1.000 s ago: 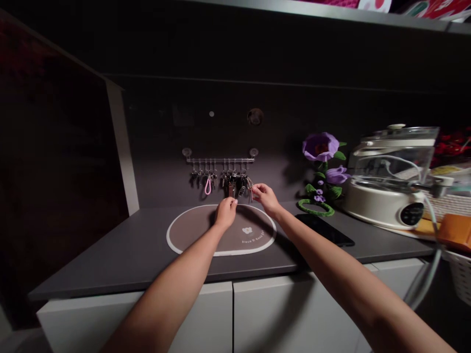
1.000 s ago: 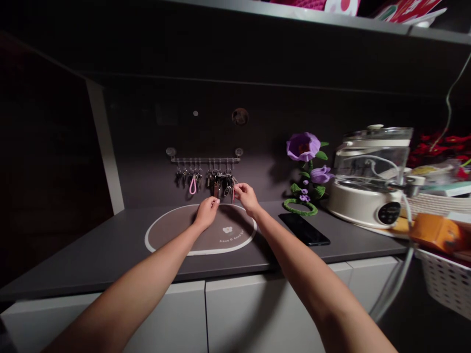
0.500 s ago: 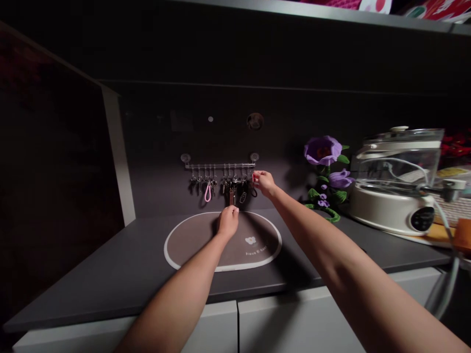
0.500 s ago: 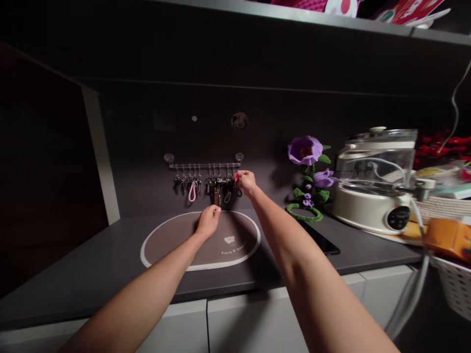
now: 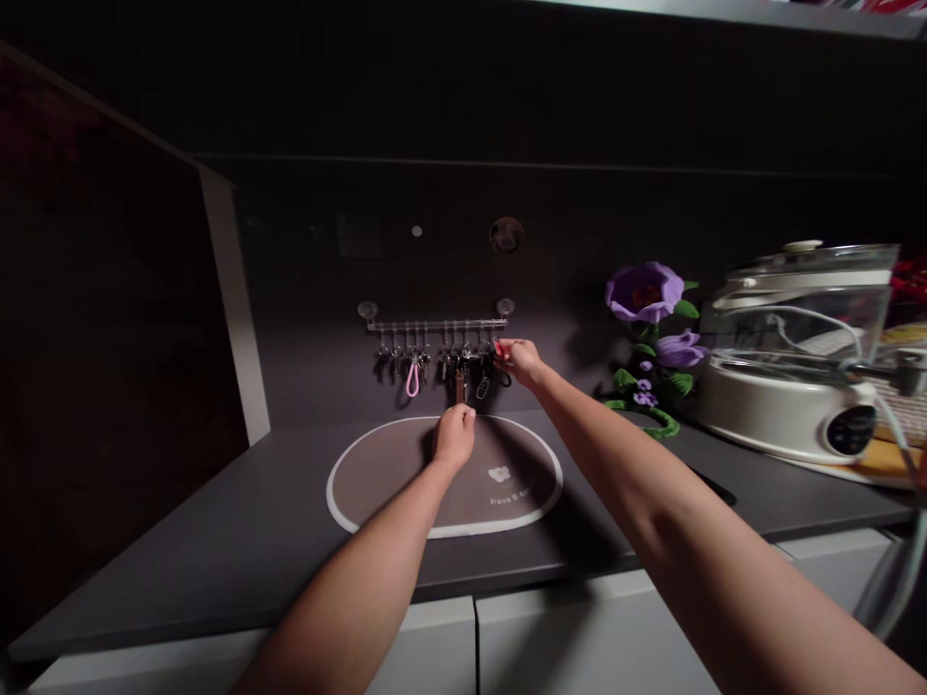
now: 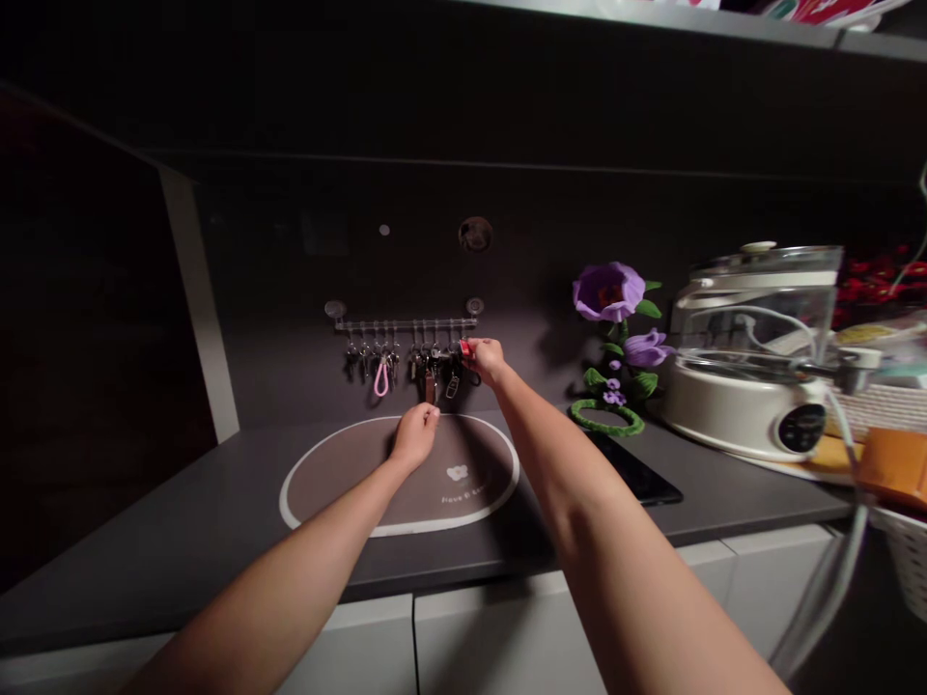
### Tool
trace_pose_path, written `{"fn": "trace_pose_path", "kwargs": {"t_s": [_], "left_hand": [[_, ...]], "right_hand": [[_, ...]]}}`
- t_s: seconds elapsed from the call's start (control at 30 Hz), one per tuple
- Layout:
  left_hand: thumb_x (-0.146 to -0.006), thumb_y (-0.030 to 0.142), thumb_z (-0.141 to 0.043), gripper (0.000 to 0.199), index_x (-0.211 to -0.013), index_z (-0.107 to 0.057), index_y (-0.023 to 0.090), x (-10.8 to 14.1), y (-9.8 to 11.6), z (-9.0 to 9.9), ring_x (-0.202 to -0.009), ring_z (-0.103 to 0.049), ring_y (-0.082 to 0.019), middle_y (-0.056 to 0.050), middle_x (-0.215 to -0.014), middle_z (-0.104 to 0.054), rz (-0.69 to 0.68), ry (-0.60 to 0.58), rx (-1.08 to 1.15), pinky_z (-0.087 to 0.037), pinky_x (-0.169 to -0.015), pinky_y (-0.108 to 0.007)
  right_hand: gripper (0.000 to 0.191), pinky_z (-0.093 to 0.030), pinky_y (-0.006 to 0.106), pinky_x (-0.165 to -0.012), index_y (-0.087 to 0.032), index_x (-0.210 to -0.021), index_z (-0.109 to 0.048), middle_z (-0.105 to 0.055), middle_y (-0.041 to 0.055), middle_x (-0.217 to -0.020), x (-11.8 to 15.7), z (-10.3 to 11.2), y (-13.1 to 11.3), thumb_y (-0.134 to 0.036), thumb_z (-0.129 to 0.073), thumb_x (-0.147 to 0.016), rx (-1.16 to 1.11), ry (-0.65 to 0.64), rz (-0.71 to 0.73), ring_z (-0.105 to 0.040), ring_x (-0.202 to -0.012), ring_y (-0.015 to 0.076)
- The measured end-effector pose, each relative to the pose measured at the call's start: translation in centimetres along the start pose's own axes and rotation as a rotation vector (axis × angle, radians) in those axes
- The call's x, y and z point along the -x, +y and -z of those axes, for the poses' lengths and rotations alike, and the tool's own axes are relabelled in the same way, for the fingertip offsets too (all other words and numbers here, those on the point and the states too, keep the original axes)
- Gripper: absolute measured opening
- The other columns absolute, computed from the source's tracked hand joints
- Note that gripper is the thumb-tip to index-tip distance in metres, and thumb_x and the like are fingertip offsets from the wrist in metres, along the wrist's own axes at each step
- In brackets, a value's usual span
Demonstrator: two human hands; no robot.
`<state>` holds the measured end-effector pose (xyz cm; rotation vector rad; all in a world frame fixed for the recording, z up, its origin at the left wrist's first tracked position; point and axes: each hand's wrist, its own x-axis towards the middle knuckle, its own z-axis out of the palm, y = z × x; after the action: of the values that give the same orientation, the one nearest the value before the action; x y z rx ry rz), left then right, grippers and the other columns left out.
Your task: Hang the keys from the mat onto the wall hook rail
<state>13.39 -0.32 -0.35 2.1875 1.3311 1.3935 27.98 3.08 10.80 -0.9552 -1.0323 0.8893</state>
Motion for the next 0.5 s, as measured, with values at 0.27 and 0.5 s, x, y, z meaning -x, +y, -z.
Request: {"fn": "trace_pose_path", "kwargs": {"t_s": [0.27,0.5], "left_hand": [[-0.082,0.022,-0.041,0.020,-0.074,-0.059,0.015,-0.1,-0.2,-0.2,-0.071,-0.054,-0.015,-0.006,-0.076,-0.062,0.040,0.036,0.045,-0.038,-0.067,-0.026],[-0.079,0.021,-0.047,0.014,-0.083,-0.060,0.015,0.0,-0.6,0.2,-0.077,-0.056,-0.015,-0.007,-0.083,-0.063,0.151,0.074,0.216,-0.040,-0.073,-0.026]], "right_hand": [[0.005,-0.042,0.020,-0.051,-0.015,-0.060,-0.049,-0.045,-0.0046,-0.046,-0.4,0.8,1.4,-0.010,-0.051,-0.061,0.032,0.017,0.025,-0.042,-0.043,0.0048],[0.004,-0.038,0.019,-0.051,-0.015,-0.066,-0.051,-0.052,-0.0015,-0.056,-0.2,0.8,2.3,-0.018,-0.052,-0.063,0.251,0.155,0.170,-0.044,-0.050,0.0069]]}}
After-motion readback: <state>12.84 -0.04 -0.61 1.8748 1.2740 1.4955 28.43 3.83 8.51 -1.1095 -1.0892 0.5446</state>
